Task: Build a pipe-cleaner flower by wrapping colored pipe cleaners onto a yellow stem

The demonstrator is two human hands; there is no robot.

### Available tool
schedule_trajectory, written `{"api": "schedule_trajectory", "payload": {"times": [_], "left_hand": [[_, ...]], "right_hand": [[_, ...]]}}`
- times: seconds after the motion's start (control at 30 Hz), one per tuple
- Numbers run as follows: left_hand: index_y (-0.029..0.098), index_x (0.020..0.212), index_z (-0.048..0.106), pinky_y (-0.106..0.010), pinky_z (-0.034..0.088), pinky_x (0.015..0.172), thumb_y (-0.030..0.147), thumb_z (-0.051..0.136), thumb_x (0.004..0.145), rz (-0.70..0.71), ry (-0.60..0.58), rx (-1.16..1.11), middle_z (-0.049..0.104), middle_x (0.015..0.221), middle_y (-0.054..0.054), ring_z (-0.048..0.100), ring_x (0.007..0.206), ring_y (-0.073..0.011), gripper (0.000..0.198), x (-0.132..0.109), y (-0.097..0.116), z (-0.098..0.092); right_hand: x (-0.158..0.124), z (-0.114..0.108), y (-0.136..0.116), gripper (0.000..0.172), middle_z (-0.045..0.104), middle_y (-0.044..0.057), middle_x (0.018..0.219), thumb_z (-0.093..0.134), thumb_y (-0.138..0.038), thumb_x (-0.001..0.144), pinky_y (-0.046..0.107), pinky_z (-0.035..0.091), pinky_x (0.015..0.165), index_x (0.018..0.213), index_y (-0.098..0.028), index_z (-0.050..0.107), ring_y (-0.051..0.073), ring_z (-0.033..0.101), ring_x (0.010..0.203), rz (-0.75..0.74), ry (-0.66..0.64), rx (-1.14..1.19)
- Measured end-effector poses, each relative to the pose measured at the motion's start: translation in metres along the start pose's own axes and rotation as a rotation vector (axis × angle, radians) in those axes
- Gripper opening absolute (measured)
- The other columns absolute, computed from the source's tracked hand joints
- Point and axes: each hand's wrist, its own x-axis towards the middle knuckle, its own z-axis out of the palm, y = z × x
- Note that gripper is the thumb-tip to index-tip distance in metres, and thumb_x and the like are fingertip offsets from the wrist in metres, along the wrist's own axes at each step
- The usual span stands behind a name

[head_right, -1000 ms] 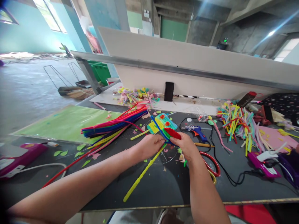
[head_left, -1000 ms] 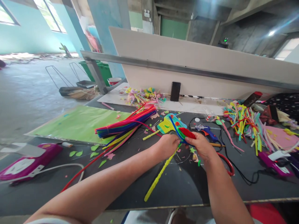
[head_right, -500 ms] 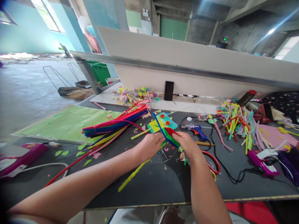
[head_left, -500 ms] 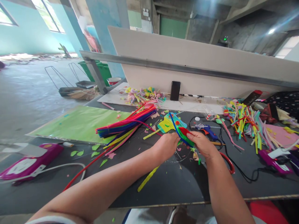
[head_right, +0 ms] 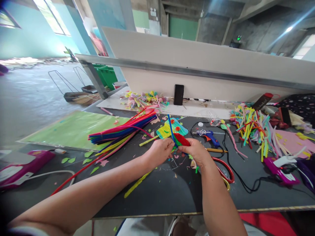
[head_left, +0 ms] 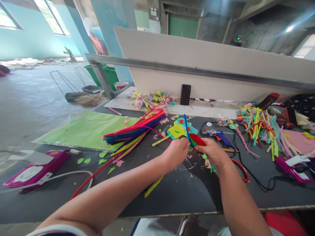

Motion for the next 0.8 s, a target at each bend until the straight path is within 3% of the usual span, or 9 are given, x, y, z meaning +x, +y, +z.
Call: {"api": "schedule_trajectory", "payload": {"times": [0.37, 0.47, 0.53, 0.63, 0.73, 0.8], "left_hand": [[0.019, 0.068, 0.047, -0.017, 0.041, 0.041, 0.03, 0.044, 0.087, -0.157, -0.03, -0.364, 0.061, 0.062, 0.0, 0.06, 0.047, -0.0104, 0.022, 0.001, 0.001, 0.006], [0.019, 0.067, 0.048, -0.018, 0.04, 0.043, 0.03, 0.043, 0.087, -0.152, -0.046, -0.331, 0.06, 0.061, 0.0, 0.059, 0.047, -0.0106, 0.024, 0.003, 0.003, 0.003], [0.018, 0.065, 0.051, -0.02, 0.04, 0.048, 0.029, 0.044, 0.087, -0.088, -0.035, -0.179, 0.059, 0.059, 0.0, 0.058, 0.051, -0.0112, 0.025, 0.003, 0.006, -0.005], [0.017, 0.071, 0.059, -0.022, 0.043, 0.06, 0.027, 0.047, 0.087, 0.089, 0.076, 0.08, 0.061, 0.064, -0.002, 0.059, 0.062, -0.0131, 0.023, 0.002, 0.012, -0.024], [0.018, 0.099, 0.064, -0.026, 0.046, 0.079, 0.025, 0.043, 0.091, 0.232, 0.303, 0.148, 0.066, 0.089, -0.006, 0.061, 0.086, -0.0163, 0.024, 0.004, 0.011, -0.043], [0.017, 0.115, 0.059, -0.031, 0.043, 0.091, 0.02, 0.041, 0.09, 0.352, 0.409, 0.218, 0.061, 0.107, -0.01, 0.055, 0.105, -0.0198, 0.031, 0.008, 0.006, -0.05]], "right_hand": [[0.0, 0.001, 0.002, 0.025, 0.066, 0.001, 0.063, 0.076, -0.032, 0.064, 0.026, 0.041, 0.053, 0.079, -0.014, 0.067, 0.013, 0.056, 0.054, -0.015, 0.064, -0.031], [0.0, 0.001, 0.002, 0.022, 0.065, 0.001, 0.061, 0.074, -0.03, 0.066, 0.026, 0.041, 0.052, 0.079, -0.015, 0.066, 0.014, 0.056, 0.052, -0.028, 0.067, -0.052], [0.001, 0.001, 0.002, 0.02, 0.065, 0.001, 0.06, 0.073, -0.03, 0.066, 0.026, 0.042, 0.051, 0.077, -0.015, 0.065, 0.013, 0.056, 0.051, -0.035, 0.075, -0.056], [0.0, 0.0, 0.001, 0.02, 0.064, 0.001, 0.059, 0.073, -0.03, 0.065, 0.026, 0.041, 0.05, 0.075, -0.015, 0.063, 0.013, 0.055, 0.05, -0.04, 0.081, -0.021], [-0.003, 0.001, -0.001, 0.023, 0.064, 0.001, 0.06, 0.073, -0.03, 0.065, 0.026, 0.042, 0.051, 0.08, -0.015, 0.063, 0.013, 0.055, 0.051, -0.031, 0.092, 0.01], [-0.005, 0.0, -0.002, 0.023, 0.064, 0.0, 0.06, 0.073, -0.03, 0.066, 0.026, 0.042, 0.052, 0.081, -0.015, 0.063, 0.012, 0.055, 0.051, -0.024, 0.098, 0.009]]}}
